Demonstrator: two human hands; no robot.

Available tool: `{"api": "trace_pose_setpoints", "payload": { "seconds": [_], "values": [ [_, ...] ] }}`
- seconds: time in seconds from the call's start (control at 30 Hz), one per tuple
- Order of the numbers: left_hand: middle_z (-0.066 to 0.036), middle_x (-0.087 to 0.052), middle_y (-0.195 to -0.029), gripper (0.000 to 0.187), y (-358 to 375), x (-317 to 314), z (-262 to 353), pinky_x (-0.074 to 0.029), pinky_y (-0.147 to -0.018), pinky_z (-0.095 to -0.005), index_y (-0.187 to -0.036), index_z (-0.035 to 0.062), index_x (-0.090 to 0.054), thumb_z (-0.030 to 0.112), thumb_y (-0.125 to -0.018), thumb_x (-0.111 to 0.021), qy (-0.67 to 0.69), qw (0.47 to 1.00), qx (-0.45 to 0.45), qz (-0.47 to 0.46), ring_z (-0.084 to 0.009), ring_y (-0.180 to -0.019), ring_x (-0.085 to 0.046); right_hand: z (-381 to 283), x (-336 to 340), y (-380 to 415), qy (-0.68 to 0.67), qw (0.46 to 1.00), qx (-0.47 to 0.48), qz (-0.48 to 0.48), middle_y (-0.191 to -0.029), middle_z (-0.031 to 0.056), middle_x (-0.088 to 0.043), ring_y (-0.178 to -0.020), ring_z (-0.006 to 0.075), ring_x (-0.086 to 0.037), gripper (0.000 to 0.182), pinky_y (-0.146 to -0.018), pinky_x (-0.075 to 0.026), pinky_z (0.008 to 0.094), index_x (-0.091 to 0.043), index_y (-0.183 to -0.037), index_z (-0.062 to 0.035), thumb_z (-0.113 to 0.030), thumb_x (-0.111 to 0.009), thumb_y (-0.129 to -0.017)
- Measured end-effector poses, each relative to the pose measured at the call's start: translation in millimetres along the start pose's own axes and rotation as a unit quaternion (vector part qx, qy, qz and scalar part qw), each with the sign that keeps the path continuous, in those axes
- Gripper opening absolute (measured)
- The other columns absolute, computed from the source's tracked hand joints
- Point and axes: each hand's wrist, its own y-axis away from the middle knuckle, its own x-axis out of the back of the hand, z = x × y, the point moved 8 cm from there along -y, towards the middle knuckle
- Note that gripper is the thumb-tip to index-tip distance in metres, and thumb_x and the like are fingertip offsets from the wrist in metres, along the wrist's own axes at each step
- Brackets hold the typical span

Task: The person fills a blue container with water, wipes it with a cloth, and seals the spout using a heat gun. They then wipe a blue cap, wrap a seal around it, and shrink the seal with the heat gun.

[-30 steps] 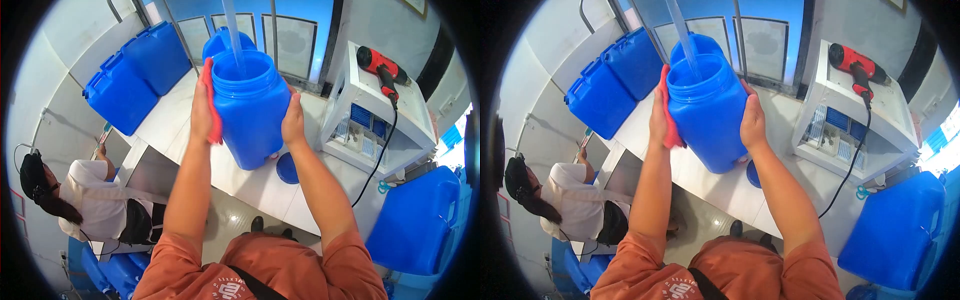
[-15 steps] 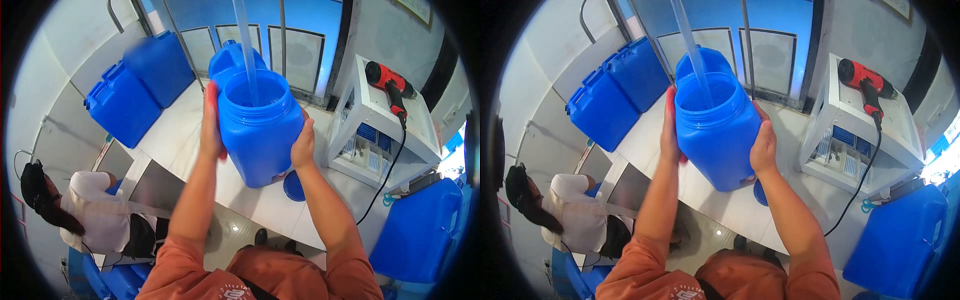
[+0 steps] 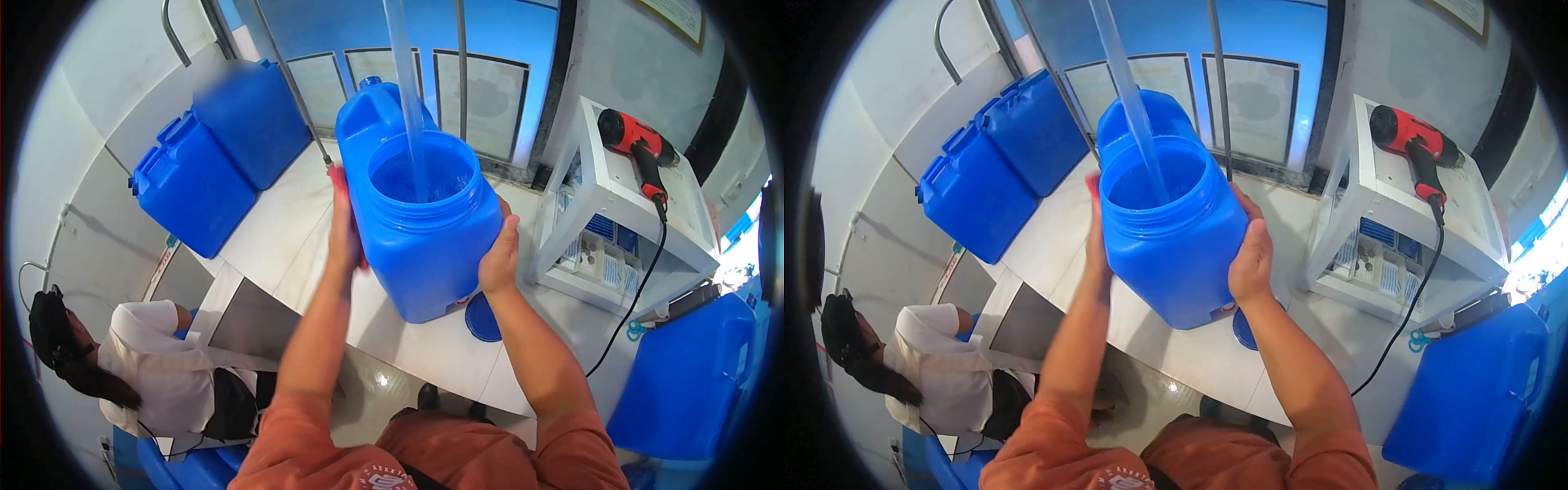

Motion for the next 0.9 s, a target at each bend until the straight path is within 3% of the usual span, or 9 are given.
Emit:
{"api": "trace_pose_setpoints", "payload": {
  "seconds": [0.03, 0.1, 0.33, 0.4, 0.53, 0.7, 0.73, 0.77, 0.9],
  "values": [
    [-0.014, -0.043, -0.150, 0.073, -29.3, -11.1, 20.1, -0.032, -0.115, -0.0372, -0.155, 0.0044, -0.026, 0.056, -0.104, -0.035, -0.031, 0.999, 0.027, 0.001, -0.0229, -0.137, -0.043, 1.5, -0.3, 0.6, 0.000, 1.000, 0.000, -0.002, -0.140, 0.0166, -0.053, -0.131, 0.0247, -0.048, 0.073, -0.113, -0.032, 0.0368, -0.044, -0.142, 0.0057, -0.053, -0.019, -0.107],
    [-0.014, -0.056, -0.136, 0.069, -99.5, 7.2, 49.3, -0.040, -0.107, -0.0353, -0.149, 0.0022, -0.040, 0.055, -0.104, -0.036, -0.191, 0.962, -0.190, 0.042, -0.0231, -0.123, -0.054, 4.7, 2.7, -0.4, -0.004, 1.000, -0.003, 0.007, -0.141, 0.0165, -0.053, -0.131, 0.0249, -0.048, 0.073, -0.113, -0.033, 0.0368, -0.044, -0.142, 0.0056, -0.053, -0.019, -0.107],
    [-0.014, -0.065, -0.121, 0.061, -177.5, -13.1, 78.7, -0.049, -0.094, -0.0372, -0.135, 0.0005, -0.056, 0.050, -0.103, -0.040, -0.402, 0.910, -0.057, -0.081, -0.0249, -0.109, -0.062, 0.9, 1.7, 1.4, 0.015, 1.000, 0.015, 0.011, -0.130, 0.0128, -0.059, -0.123, 0.0212, -0.053, 0.072, -0.109, -0.037, 0.0338, -0.050, -0.136, 0.0022, -0.056, -0.020, -0.106],
    [-0.016, -0.065, -0.121, 0.061, -198.1, 53.0, 30.5, -0.050, -0.092, -0.0376, -0.133, 0.0003, -0.057, 0.051, -0.101, -0.042, -0.159, 0.975, 0.146, 0.046, -0.0267, -0.107, -0.063, 7.0, 4.5, 0.3, 0.027, 0.999, 0.012, 0.016, -0.131, 0.0131, -0.059, -0.123, 0.0215, -0.053, 0.072, -0.109, -0.037, 0.0343, -0.050, -0.136, 0.0028, -0.055, -0.020, -0.106],
    [-0.015, -0.060, -0.131, 0.081, -100.0, 17.9, 29.2, -0.048, -0.099, -0.0381, -0.139, 0.0018, -0.054, 0.069, -0.095, -0.046, -0.121, 0.987, 0.038, 0.099, -0.0266, -0.117, -0.060, 5.7, 8.4, -1.3, 0.004, 1.000, 0.022, 0.005, -0.141, 0.0150, -0.053, -0.132, 0.0237, -0.048, 0.074, -0.113, -0.032, 0.0362, -0.046, -0.141, 0.0052, -0.056, -0.023, -0.106],
    [-0.015, -0.044, -0.151, 0.066, -31.5, 10.8, 42.6, -0.034, -0.115, -0.0386, -0.146, 0.0023, -0.047, 0.052, -0.106, -0.029, 0.145, 0.987, -0.059, -0.021, -0.0288, -0.141, -0.039, 6.0, 4.0, 0.9, -0.010, 1.000, 0.008, -0.006, -0.141, 0.0149, -0.053, -0.133, 0.0234, -0.047, 0.073, -0.113, -0.032, 0.0362, -0.046, -0.141, 0.0039, -0.056, -0.024, -0.106],
    [-0.020, -0.040, -0.153, 0.066, -31.4, -5.9, 68.8, -0.028, -0.117, -0.0399, -0.146, 0.0024, -0.047, 0.049, -0.105, -0.026, -0.217, 0.954, -0.182, -0.104, -0.0303, -0.142, -0.036, 7.6, 3.9, 1.1, -0.011, 1.000, 0.004, -0.011, -0.141, 0.0149, -0.053, -0.133, 0.0234, -0.047, 0.073, -0.113, -0.032, 0.0362, -0.046, -0.141, 0.0039, -0.056, -0.024, -0.106],
    [-0.024, -0.037, -0.154, 0.066, -28.8, -26.8, 74.0, -0.023, -0.119, -0.0412, -0.146, 0.0025, -0.047, 0.047, -0.105, -0.022, -0.546, 0.774, -0.271, -0.170, -0.0318, -0.144, -0.034, 9.1, 5.0, 2.2, -0.007, 1.000, -0.005, -0.007, -0.142, 0.0151, -0.052, -0.133, 0.0236, -0.047, 0.073, -0.114, -0.032, 0.0365, -0.046, -0.141, 0.0041, -0.056, -0.024, -0.106],
    [-0.023, -0.041, -0.151, 0.072, -72.2, -70.8, 83.0, -0.026, -0.118, -0.0393, -0.141, 0.0006, -0.051, 0.053, -0.103, -0.022, -0.462, 0.807, -0.163, -0.330, -0.0325, -0.141, -0.039, 13.7, 7.4, 1.9, -0.004, 1.000, -0.005, -0.002, -0.144, 0.0157, -0.050, -0.133, 0.0243, -0.046, 0.073, -0.114, -0.032, 0.0375, -0.045, -0.141, 0.0047, -0.055, -0.022, -0.106]
  ]
}}
